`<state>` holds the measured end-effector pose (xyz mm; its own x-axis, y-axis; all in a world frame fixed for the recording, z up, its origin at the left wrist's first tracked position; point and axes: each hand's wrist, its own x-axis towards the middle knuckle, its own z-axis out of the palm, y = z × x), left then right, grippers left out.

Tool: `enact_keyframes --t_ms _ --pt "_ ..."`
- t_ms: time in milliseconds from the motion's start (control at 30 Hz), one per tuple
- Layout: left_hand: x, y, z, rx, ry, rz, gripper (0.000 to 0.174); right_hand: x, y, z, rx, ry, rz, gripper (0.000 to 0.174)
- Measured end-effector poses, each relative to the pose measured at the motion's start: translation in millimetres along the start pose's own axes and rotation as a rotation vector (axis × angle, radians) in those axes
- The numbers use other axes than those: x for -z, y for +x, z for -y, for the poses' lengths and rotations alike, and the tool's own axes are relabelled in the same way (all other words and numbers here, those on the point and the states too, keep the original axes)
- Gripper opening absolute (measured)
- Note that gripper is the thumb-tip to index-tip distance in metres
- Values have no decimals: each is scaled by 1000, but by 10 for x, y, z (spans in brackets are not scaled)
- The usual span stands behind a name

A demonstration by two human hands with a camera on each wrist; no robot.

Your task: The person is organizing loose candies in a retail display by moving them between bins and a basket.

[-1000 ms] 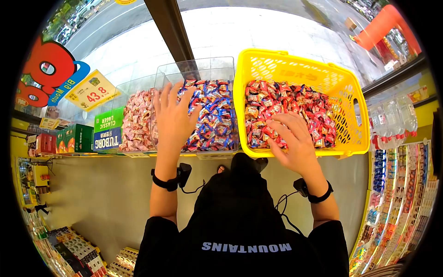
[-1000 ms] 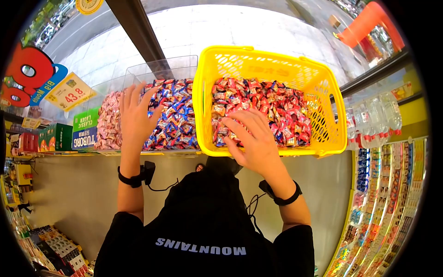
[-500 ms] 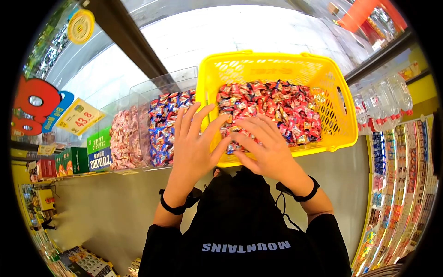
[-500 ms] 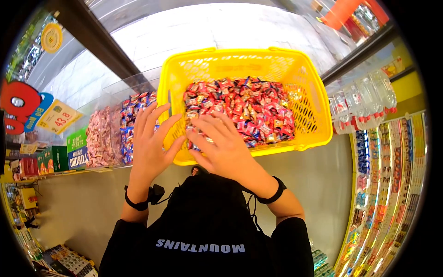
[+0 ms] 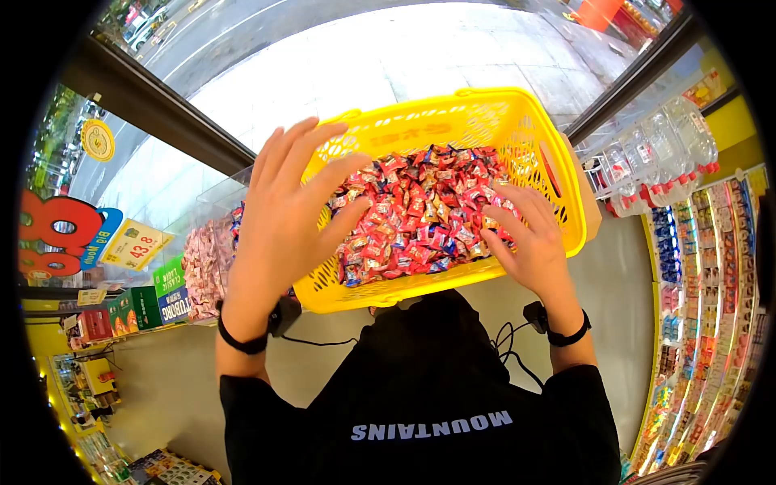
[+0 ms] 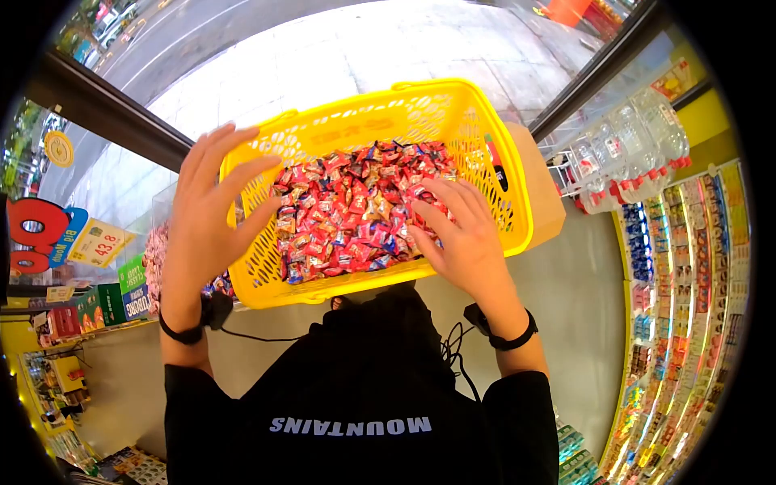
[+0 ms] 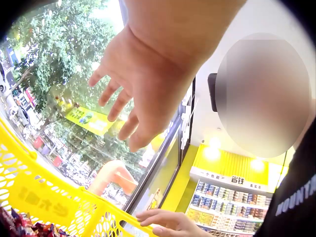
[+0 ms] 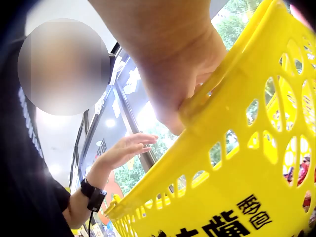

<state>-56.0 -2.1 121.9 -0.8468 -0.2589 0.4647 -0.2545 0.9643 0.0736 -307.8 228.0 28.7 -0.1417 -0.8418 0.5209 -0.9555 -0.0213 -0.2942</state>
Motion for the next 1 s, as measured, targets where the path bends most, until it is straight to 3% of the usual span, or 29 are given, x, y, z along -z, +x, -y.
enact_keyframes --t_ms 100,233,400,500,667,1000 --pt "-134 497 -6 -116 -54 -22 37 8 14 -122 -5 45 -16 29" --pt "-852 1010 -21 -233 -314 84 35 -62 7 -192 -21 107 -1 27" --pt "-2126 925 -266 -299 63 255 31 -91 -26 -236 -23 145 -21 24" --pt "-2578 801 -219 -352 196 322 27 -101 -54 -234 -37 161 -16 25" --pt "-2850 622 -157 -349 175 294 24 -84 -43 -226 -65 176 12 26" --pt "-2778 610 -195 -277 25 352 25 -60 -30 -208 -99 181 29 26"
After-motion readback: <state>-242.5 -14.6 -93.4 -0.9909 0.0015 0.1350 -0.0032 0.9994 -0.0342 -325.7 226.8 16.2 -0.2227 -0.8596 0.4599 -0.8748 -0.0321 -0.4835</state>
